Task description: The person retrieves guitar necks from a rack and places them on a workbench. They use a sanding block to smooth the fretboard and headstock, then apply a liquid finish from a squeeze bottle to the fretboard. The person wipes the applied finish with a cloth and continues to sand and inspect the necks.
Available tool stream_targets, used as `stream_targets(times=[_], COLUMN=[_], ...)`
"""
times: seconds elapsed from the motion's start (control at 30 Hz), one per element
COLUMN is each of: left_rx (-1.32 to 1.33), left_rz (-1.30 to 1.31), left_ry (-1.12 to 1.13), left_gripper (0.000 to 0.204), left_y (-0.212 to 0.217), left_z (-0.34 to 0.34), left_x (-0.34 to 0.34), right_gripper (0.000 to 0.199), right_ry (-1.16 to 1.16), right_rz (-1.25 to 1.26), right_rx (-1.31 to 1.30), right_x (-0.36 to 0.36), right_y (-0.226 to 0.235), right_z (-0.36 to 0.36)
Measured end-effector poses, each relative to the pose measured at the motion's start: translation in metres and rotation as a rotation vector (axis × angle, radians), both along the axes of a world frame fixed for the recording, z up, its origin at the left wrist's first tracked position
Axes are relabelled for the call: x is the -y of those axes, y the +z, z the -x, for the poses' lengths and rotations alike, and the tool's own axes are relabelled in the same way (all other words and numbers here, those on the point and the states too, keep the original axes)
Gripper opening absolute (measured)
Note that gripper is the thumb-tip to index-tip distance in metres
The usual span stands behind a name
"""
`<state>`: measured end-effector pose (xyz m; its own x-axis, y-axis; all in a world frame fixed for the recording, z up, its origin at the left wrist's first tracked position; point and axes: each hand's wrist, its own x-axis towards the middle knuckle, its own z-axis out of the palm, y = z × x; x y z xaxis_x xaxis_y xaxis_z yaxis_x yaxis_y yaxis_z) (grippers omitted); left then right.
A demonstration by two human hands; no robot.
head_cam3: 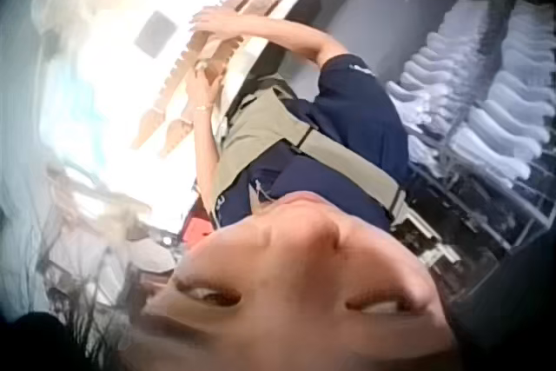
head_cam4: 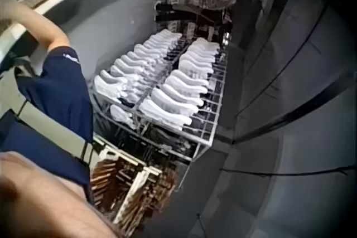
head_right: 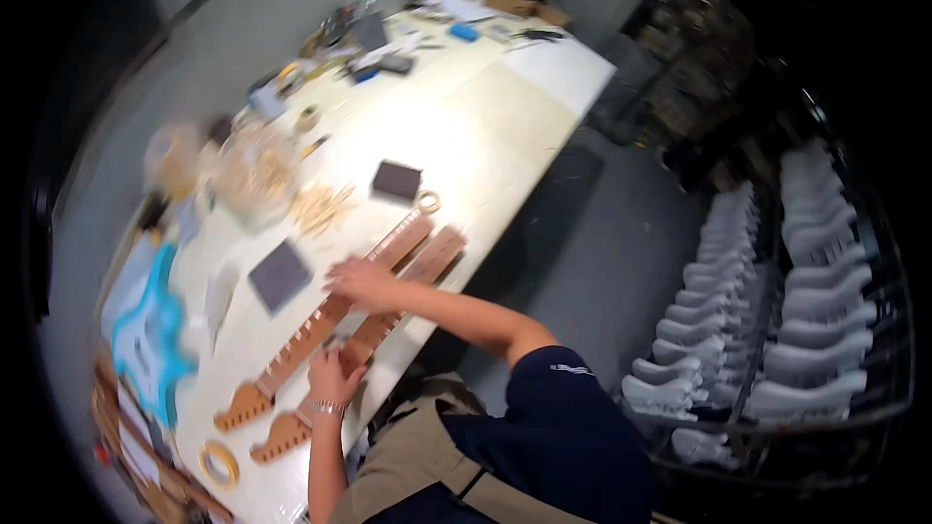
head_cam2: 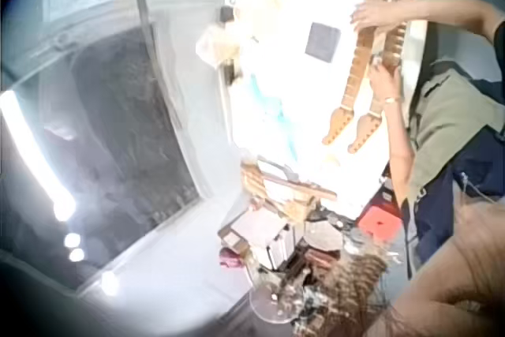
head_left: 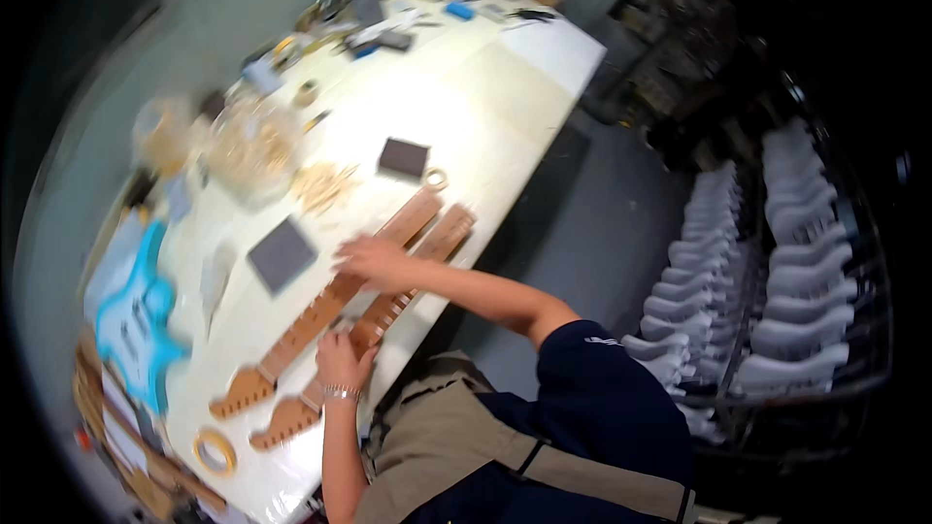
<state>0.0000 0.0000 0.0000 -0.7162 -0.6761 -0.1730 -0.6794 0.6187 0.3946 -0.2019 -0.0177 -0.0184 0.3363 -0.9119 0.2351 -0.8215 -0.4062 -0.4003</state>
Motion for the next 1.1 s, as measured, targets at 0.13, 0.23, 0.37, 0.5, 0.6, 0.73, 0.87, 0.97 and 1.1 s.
stream_targets(times=[0.13, 0.23, 0.37, 0.5, 0.6, 0.73, 0.87, 0.97, 1.1], left_rx=[-0.154, -0.053, -0.011, -0.202, -0.323, -0.353, -0.408, -0.427, -0.411], left_rz=[-0.177, -0.301, -0.227, -0.045, 0.123, 0.165, 0.305, 0.344, 0.369], left_ry=[0.017, 0.090, 0.196, 0.136, 0.121, 0.166, 0.171, 0.155, 0.143], left_gripper=[0.053, 0.053, 0.049, 0.036, 0.029, 0.023, 0.018, 0.013, 0.009], left_y=[-0.010, -0.002, 0.026, 0.023, 0.007, 0.004, -0.004, -0.010, -0.013], left_z=[0.090, 0.053, 0.051, 0.047, 0.035, 0.013, 0.016, 0.021, 0.023], left_x=[0.010, -0.009, -0.025, -0.036, -0.033, -0.059, -0.054, -0.049, -0.041], right_gripper=[0.064, 0.067, 0.067, 0.053, 0.042, 0.037, 0.039, 0.039, 0.037], right_ry=[0.001, 0.020, 0.088, 0.134, 0.167, 0.218, 0.155, 0.140, 0.152], right_rz=[-0.034, -0.167, -0.118, -0.122, -0.210, -0.508, -0.729, -0.771, -0.793], right_rx=[-0.053, -0.022, 0.005, 0.023, 0.093, 0.151, 0.176, 0.212, 0.200], right_x=[0.001, -0.022, -0.009, -0.001, 0.007, -0.009, -0.012, -0.017, -0.021], right_y=[0.009, 0.006, -0.001, -0.004, 0.024, 0.042, 0.049, 0.045, 0.047], right_z=[0.116, 0.072, 0.068, 0.088, 0.090, 0.073, 0.071, 0.070, 0.067])
